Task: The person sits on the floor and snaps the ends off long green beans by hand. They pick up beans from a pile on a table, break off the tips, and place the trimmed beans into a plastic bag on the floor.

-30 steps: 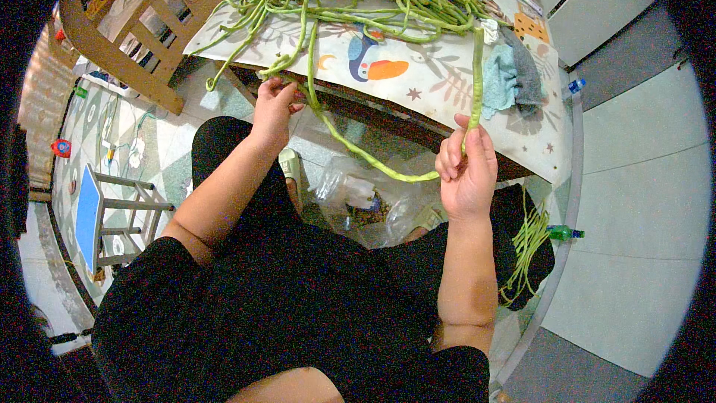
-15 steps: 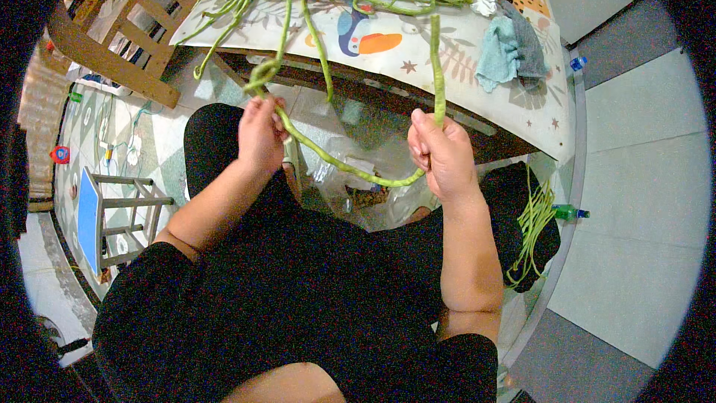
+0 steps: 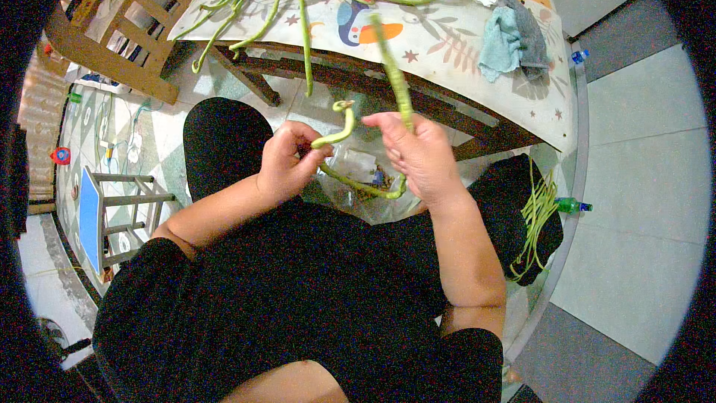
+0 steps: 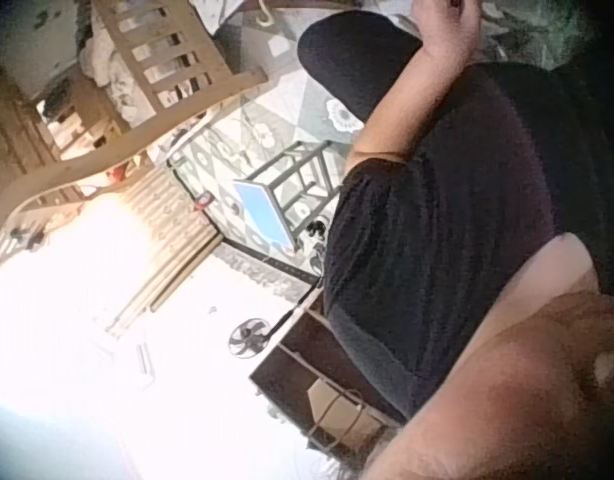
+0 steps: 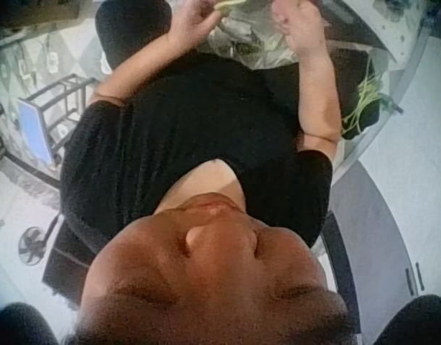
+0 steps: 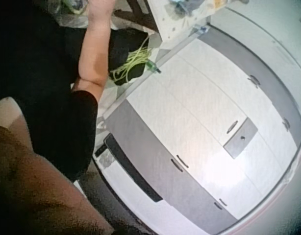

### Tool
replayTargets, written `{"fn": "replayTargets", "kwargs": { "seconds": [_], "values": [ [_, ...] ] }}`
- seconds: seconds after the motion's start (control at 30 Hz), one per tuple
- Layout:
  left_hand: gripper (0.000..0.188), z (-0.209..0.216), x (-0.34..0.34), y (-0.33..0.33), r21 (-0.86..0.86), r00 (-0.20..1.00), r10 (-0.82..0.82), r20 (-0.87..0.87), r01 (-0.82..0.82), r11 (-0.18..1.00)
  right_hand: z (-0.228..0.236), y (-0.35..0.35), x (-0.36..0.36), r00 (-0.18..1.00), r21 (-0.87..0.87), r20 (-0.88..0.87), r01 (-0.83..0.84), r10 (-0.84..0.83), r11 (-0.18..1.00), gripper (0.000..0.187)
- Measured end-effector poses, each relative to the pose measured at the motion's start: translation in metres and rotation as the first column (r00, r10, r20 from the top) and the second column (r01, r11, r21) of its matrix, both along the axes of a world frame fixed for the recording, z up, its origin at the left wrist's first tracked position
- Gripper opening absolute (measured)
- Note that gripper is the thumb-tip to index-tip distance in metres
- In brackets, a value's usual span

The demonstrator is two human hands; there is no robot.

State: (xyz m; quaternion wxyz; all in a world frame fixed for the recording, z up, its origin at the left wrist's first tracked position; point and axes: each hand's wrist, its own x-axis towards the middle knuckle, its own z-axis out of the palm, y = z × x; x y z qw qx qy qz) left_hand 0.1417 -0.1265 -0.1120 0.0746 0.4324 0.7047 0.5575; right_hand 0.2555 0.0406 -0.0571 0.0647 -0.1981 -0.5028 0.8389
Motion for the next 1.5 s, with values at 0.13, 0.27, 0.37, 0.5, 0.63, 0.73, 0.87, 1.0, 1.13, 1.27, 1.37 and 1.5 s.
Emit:
{"fn": "replayTargets", "kwargs": {
  "seconds": [0.13,0.27,0.37,0.5,0.63,0.73,0.87,1.0,1.13,1.27,1.37,1.5],
  "values": [
    [0.024,0.011,0.009,0.009,-0.139,0.993,-0.094,-0.077,0.083,0.987,0.001,-0.009,0.000,0.994,0.026,0.087,-0.065,0.062,0.998,0.020],
    [0.029,0.018,0.001,0.012,-0.209,0.972,-0.231,-0.030,0.220,0.953,-0.001,-0.008,0.002,0.993,0.098,0.097,-0.080,0.070,0.992,0.015],
    [0.035,0.027,-0.005,0.022,-0.150,0.972,-0.205,0.118,0.221,0.964,0.003,-0.010,0.003,0.994,0.198,0.082,-0.089,0.074,0.976,0.017],
    [0.025,0.033,-0.016,0.034,-0.099,0.953,-0.284,-0.104,0.274,0.957,-0.005,-0.008,0.006,0.987,0.243,0.114,-0.142,0.117,0.960,0.020],
    [0.017,0.028,-0.019,0.038,-0.104,0.862,-0.278,-0.425,0.259,0.960,-0.008,-0.004,0.008,0.969,0.254,0.136,-0.234,0.205,0.938,0.022],
    [0.012,0.026,-0.007,0.038,-0.093,0.975,-0.218,0.035,0.220,0.971,-0.005,-0.005,0.006,0.963,0.219,0.142,-0.257,0.230,0.941,0.023],
    [0.020,0.023,0.001,0.040,0.082,0.717,-0.243,0.653,0.253,0.964,0.001,-0.007,0.004,0.964,0.193,0.130,-0.252,0.230,0.948,0.022],
    [0.021,0.032,-0.003,0.041,0.137,0.538,-0.210,0.816,0.172,0.976,-0.003,-0.002,0.005,0.970,0.177,0.106,-0.233,0.217,0.956,0.021],
    [0.022,0.033,-0.003,0.040,0.164,0.420,-0.242,0.875,0.212,0.963,-0.005,0.005,0.007,0.970,0.187,0.108,-0.237,0.220,0.953,0.021],
    [0.024,0.032,-0.012,0.036,0.488,0.033,-0.508,0.861,0.235,0.841,-0.005,0.009,0.008,0.966,0.187,0.112,-0.251,0.233,0.950,0.022],
    [0.024,0.035,-0.018,0.036,0.440,0.124,-0.473,0.873,0.222,0.870,-0.007,0.015,0.009,0.976,0.132,0.095,-0.207,0.196,0.969,0.023],
    [0.024,0.029,-0.013,0.032,0.178,0.347,-0.312,0.885,0.367,0.913,-0.003,0.020,0.013,0.983,0.113,0.080,-0.176,0.168,0.978,0.024]
  ]
}}
